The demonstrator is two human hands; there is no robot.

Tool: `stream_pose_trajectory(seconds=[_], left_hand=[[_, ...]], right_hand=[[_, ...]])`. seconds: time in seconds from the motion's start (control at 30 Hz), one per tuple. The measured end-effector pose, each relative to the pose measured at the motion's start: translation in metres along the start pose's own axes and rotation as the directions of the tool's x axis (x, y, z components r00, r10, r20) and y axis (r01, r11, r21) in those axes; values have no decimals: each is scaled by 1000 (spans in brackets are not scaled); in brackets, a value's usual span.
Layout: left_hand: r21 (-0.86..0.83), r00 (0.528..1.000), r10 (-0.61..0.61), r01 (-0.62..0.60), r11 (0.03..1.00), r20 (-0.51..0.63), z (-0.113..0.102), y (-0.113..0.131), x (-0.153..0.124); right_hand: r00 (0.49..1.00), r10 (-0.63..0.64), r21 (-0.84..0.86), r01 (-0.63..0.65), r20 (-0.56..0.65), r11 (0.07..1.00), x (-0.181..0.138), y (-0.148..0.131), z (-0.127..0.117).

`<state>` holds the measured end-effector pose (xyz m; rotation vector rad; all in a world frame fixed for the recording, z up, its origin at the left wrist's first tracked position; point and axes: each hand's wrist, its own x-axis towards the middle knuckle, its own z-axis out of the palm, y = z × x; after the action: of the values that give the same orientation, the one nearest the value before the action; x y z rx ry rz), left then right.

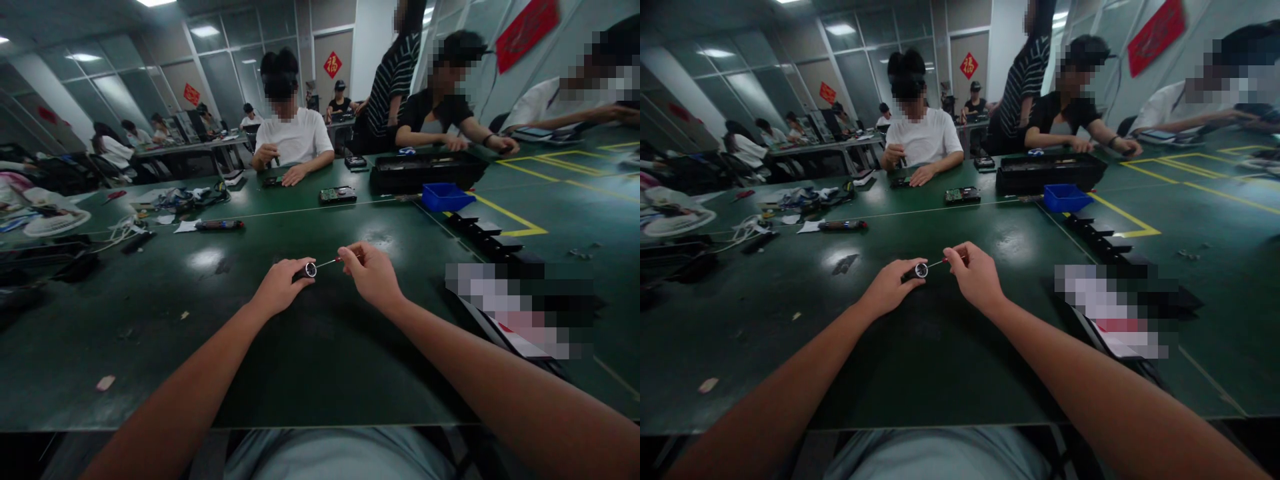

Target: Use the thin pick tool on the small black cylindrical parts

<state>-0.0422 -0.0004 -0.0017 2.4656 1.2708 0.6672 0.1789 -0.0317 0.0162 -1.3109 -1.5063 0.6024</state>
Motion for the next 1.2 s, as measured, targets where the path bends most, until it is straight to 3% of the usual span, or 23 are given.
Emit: stream_pose_trajectory(seconds=[0.13, 0.37, 0.53, 0.73, 0.87, 1.0, 1.1, 1.2], left_hand=[[15, 1000, -5, 5, 1000, -4, 0, -2, 0], [11, 1000, 9, -9, 1000, 1, 1, -3, 0], [18, 1000, 1, -1, 1000, -3, 2, -3, -1], [11, 1000, 1, -1, 1000, 11, 1, -2, 0], [-15, 1000, -18, 18, 1000, 3, 2, -2, 0], [-91, 996, -61, 55, 994, -66, 2, 0, 1], [-105, 995, 1, -11, 994, -96, -4, 3, 1], [-19, 994, 93, -94, 995, -56, -12, 4, 3]], right_hand=[[994, -96, 77, 92, 52, 993, -2, 3, 2], [996, -5, -58, 10, 90, 998, -3, -1, -1], [994, -68, -33, 71, 86, 997, -4, -2, 1], [997, -51, -44, 54, 57, 998, -4, 3, 4], [1000, 11, 153, -12, 7, 988, -5, 6, 9], [997, 80, 424, -80, 18, 902, -1, 10, 16], [979, 198, 593, -193, 56, 782, 5, 17, 17], [950, 275, 597, -306, 145, 741, 11, 25, 15]])
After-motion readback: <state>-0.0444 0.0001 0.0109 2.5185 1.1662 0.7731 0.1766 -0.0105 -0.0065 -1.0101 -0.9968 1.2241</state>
